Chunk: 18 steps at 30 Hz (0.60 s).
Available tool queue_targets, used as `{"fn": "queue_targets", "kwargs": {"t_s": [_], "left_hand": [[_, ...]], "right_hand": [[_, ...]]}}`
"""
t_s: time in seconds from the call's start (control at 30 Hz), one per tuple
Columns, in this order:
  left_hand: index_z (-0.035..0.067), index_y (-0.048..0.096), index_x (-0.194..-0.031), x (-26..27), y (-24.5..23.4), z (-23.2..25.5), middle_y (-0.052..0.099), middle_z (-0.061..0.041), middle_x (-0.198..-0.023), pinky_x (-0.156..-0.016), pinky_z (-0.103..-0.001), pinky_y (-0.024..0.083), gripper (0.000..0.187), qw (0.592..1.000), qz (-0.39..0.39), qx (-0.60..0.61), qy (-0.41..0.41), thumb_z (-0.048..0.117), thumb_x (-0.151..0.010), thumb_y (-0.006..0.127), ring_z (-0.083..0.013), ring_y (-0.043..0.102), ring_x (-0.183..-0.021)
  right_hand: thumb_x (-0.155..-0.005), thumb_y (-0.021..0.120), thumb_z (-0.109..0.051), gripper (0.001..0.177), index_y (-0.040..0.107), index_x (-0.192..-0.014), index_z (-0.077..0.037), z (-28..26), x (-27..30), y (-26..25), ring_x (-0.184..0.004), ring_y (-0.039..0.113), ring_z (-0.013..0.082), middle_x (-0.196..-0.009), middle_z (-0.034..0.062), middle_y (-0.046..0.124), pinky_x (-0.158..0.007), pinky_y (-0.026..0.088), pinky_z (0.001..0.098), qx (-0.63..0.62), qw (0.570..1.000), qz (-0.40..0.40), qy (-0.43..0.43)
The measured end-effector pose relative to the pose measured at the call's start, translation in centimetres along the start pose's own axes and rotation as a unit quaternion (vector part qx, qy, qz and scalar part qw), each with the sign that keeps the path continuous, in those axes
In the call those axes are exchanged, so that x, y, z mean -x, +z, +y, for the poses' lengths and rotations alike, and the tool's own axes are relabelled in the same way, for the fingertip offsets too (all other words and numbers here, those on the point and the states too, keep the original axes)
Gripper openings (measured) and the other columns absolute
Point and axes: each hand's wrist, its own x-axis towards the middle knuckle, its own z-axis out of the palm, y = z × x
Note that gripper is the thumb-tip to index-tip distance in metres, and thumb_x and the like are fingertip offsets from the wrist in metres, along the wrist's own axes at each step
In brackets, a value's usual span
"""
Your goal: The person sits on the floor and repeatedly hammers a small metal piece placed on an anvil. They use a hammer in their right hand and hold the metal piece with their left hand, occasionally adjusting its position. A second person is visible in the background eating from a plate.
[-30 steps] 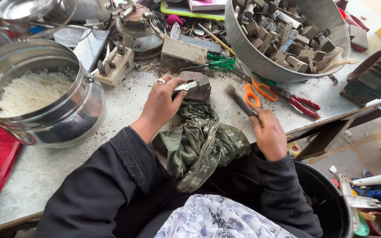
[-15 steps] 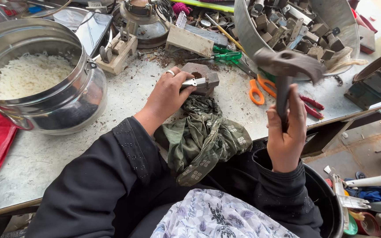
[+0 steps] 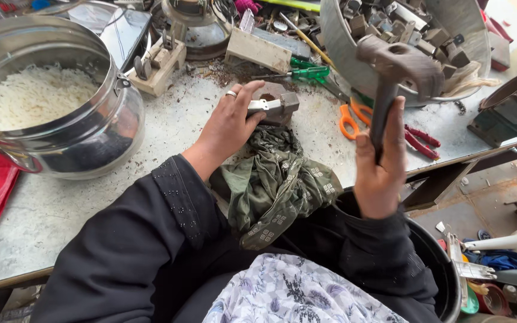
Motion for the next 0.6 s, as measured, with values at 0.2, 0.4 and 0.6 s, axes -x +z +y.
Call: {"fn": "queue_targets", "kwargs": {"t_s": [0.2,0.4,0.6], "left_hand": [[0.013,0.036,-0.152,-0.1,0.0,0.2,0.055,-0.021,-0.124,-0.098,-0.049,0.047,0.066,0.999,-0.011,0.024,-0.027,0.015,-0.097,0.072,-0.0417,0.056,-0.111],[0.015,0.038,-0.152,-0.1,0.0,0.0,0.056,-0.019,-0.123,-0.097,-0.048,0.047,0.066,1.0,0.003,0.012,-0.017,0.015,-0.097,0.075,-0.0401,0.057,-0.11],[0.013,0.04,-0.153,-0.2,-0.5,0.8,0.056,-0.019,-0.126,-0.096,-0.048,0.047,0.067,1.0,0.022,-0.009,0.01,0.016,-0.096,0.075,-0.0409,0.055,-0.109]], "right_hand": [[-0.1,0.066,-0.005,0.061,0.048,-0.158,-0.007,0.3,-0.9,1.7,-0.096,0.071,0.0271,-0.121,0.0216,0.069,-0.086,0.053,0.0323,0.145,0.957,-0.24,-0.081],[-0.106,0.052,-0.002,0.055,0.037,-0.158,-0.002,1.0,-0.4,0.7,-0.134,0.053,0.0412,-0.156,0.0265,0.046,-0.106,0.048,0.0422,-0.01,0.977,-0.112,-0.182],[-0.102,0.061,-0.013,0.059,0.043,-0.158,-0.011,1.2,-0.2,2.5,-0.119,0.068,0.0364,-0.132,0.0242,0.065,-0.096,0.052,0.0349,0.084,0.964,-0.245,-0.064]]}}
